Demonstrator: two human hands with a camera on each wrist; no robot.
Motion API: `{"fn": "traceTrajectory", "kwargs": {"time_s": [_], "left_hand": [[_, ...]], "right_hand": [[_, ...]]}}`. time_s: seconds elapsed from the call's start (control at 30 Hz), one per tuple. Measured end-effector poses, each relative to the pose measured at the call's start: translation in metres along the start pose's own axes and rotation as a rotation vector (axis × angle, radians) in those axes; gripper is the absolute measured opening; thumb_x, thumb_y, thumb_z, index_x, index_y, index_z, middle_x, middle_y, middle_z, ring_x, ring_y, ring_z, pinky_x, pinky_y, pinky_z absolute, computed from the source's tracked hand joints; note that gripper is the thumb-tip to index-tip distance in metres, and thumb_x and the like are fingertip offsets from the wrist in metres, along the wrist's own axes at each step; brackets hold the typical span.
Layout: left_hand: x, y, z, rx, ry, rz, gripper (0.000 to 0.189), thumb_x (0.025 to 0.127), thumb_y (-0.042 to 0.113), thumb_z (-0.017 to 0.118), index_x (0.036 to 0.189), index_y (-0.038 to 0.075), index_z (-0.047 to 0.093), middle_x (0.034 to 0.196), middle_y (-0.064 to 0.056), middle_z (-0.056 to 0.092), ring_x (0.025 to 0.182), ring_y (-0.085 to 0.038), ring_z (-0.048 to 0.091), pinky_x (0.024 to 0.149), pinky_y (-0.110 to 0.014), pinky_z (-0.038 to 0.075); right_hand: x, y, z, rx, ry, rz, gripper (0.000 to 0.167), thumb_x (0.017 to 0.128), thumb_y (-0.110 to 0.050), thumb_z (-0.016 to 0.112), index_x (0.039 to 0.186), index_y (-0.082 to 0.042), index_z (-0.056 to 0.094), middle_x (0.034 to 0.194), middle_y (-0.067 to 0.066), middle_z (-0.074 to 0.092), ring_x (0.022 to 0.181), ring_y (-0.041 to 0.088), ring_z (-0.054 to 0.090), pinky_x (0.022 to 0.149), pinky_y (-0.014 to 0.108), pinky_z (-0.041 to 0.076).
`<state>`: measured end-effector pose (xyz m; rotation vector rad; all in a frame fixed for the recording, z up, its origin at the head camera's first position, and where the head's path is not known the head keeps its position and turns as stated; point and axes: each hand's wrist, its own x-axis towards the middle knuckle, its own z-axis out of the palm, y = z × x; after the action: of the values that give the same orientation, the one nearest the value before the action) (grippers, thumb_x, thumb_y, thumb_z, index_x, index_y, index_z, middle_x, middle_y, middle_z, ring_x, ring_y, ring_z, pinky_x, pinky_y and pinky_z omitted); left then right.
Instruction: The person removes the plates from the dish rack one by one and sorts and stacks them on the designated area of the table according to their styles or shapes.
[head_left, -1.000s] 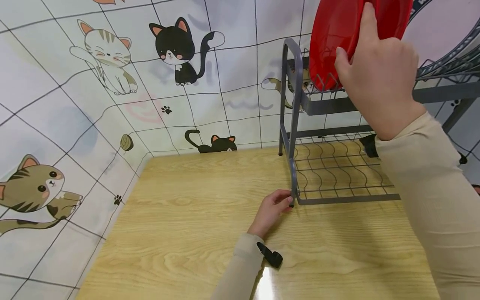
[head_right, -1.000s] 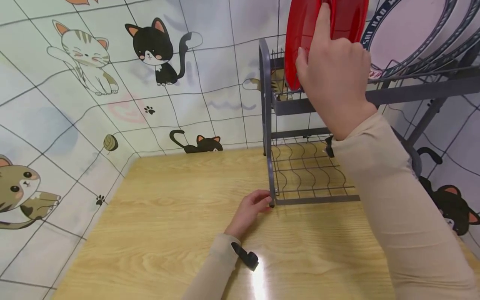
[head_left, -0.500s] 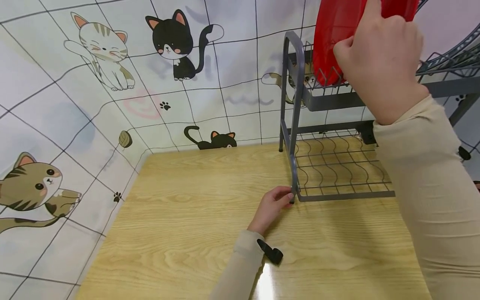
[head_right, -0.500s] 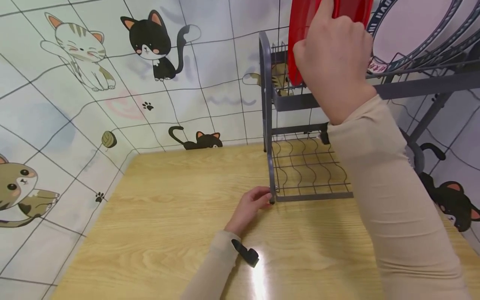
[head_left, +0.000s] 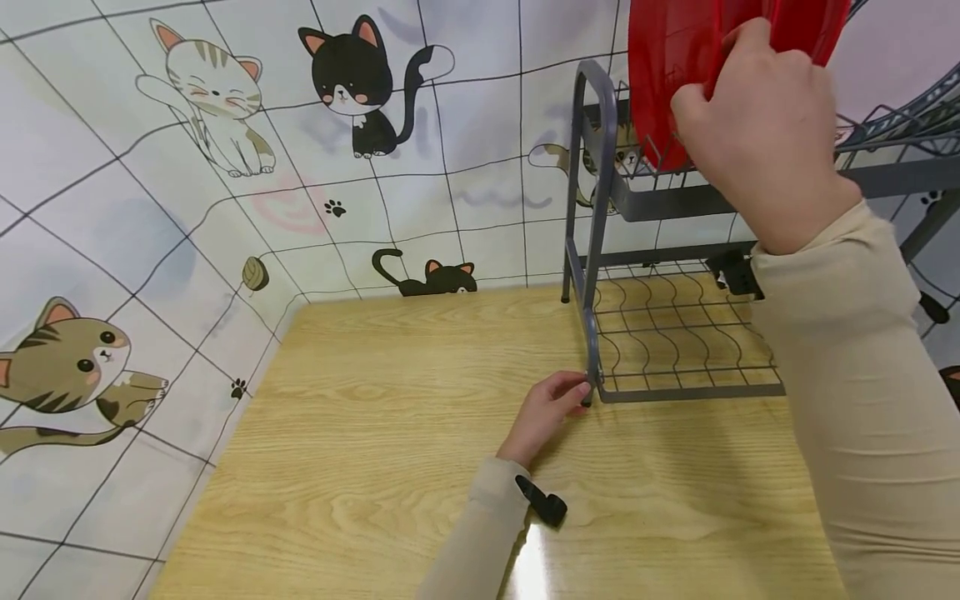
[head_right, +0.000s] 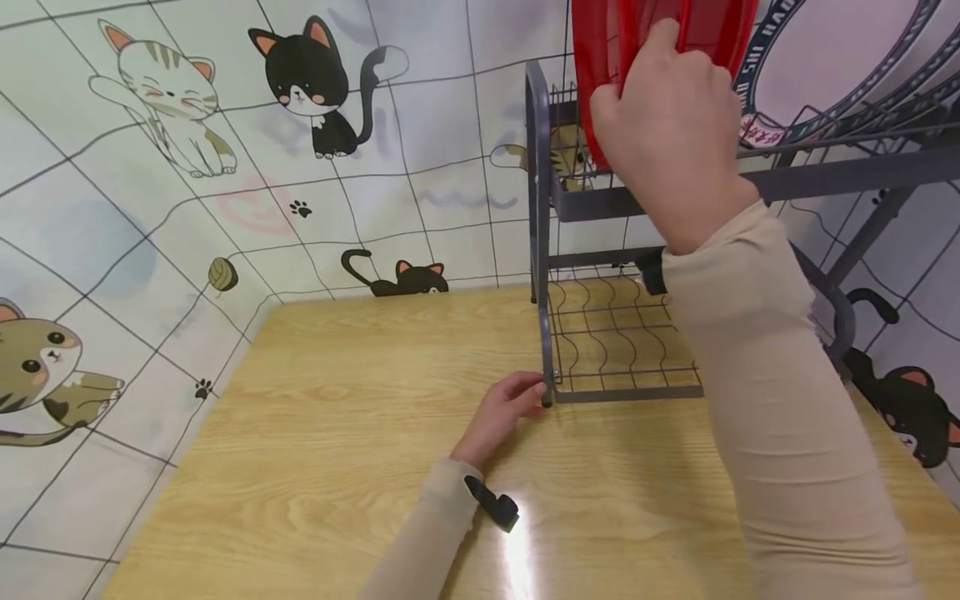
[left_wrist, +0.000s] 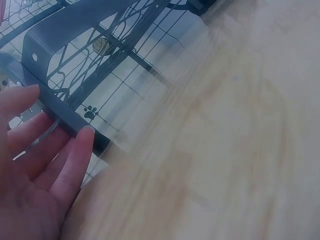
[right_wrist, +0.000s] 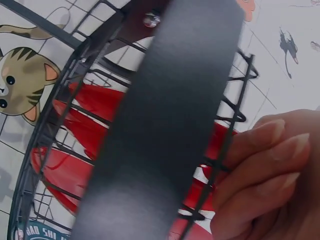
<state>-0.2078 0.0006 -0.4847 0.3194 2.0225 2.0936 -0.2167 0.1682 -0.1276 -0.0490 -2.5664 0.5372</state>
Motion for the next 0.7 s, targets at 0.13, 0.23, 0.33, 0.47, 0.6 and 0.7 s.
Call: {"fn": "traceTrajectory", "kwargs": {"time_s": [0.13,0.23,0.33,0.47,0.6,0.7], "left_hand": [[0.001,-0.002,-0.001,-0.007,-0.01,0.001,0.028,0.085,0.028,0.06,0.109,0.013,0.061,0.101,0.002,0.061,0.092,-0.016,0.06,0.073,-0.03,0.05],[0.002,-0.003,-0.003,0.0,-0.018,0.019,0.029,0.086,0.029,0.058,0.11,0.011,0.06,0.101,0.002,0.061,0.092,-0.016,0.059,0.073,-0.029,0.051],[0.003,-0.004,-0.003,0.009,-0.02,0.027,0.03,0.087,0.029,0.058,0.11,0.011,0.06,0.101,0.002,0.061,0.093,-0.017,0.059,0.073,-0.029,0.051],[0.003,-0.003,-0.003,0.016,-0.022,0.015,0.029,0.086,0.031,0.058,0.109,0.013,0.06,0.101,0.003,0.061,0.093,-0.017,0.059,0.073,-0.03,0.051],[0.002,-0.002,-0.004,0.022,-0.02,0.01,0.028,0.086,0.03,0.058,0.108,0.013,0.061,0.101,0.002,0.061,0.093,-0.017,0.06,0.073,-0.03,0.051],[0.002,-0.001,-0.003,0.02,-0.022,0.01,0.028,0.087,0.029,0.058,0.108,0.012,0.06,0.101,0.002,0.061,0.092,-0.017,0.06,0.072,-0.03,0.051]], "right_hand": [[-0.001,0.001,0.005,0.001,0.01,0.008,0.06,0.085,-0.02,0.04,0.137,0.002,0.021,0.127,0.032,0.039,0.104,0.056,0.041,0.084,0.06,0.033],[-0.001,0.002,0.008,0.009,0.031,0.005,0.059,0.085,-0.021,0.039,0.138,0.0,0.021,0.127,0.031,0.04,0.104,0.055,0.043,0.085,0.059,0.034],[-0.003,0.003,0.011,0.024,0.07,-0.004,0.058,0.086,-0.021,0.038,0.138,-0.002,0.022,0.128,0.028,0.041,0.104,0.053,0.044,0.087,0.058,0.034],[-0.006,0.005,0.014,0.059,0.158,-0.024,0.055,0.087,-0.022,0.036,0.138,-0.006,0.024,0.13,0.021,0.043,0.106,0.048,0.046,0.092,0.052,0.033],[-0.01,0.008,0.016,0.111,0.255,-0.029,0.053,0.088,-0.025,0.035,0.138,-0.011,0.027,0.13,0.015,0.046,0.113,0.039,0.046,0.095,0.044,0.032],[-0.012,0.01,0.017,0.152,0.318,-0.025,0.051,0.088,-0.027,0.036,0.138,-0.015,0.028,0.128,0.012,0.049,0.117,0.033,0.044,0.096,0.04,0.032]]}}
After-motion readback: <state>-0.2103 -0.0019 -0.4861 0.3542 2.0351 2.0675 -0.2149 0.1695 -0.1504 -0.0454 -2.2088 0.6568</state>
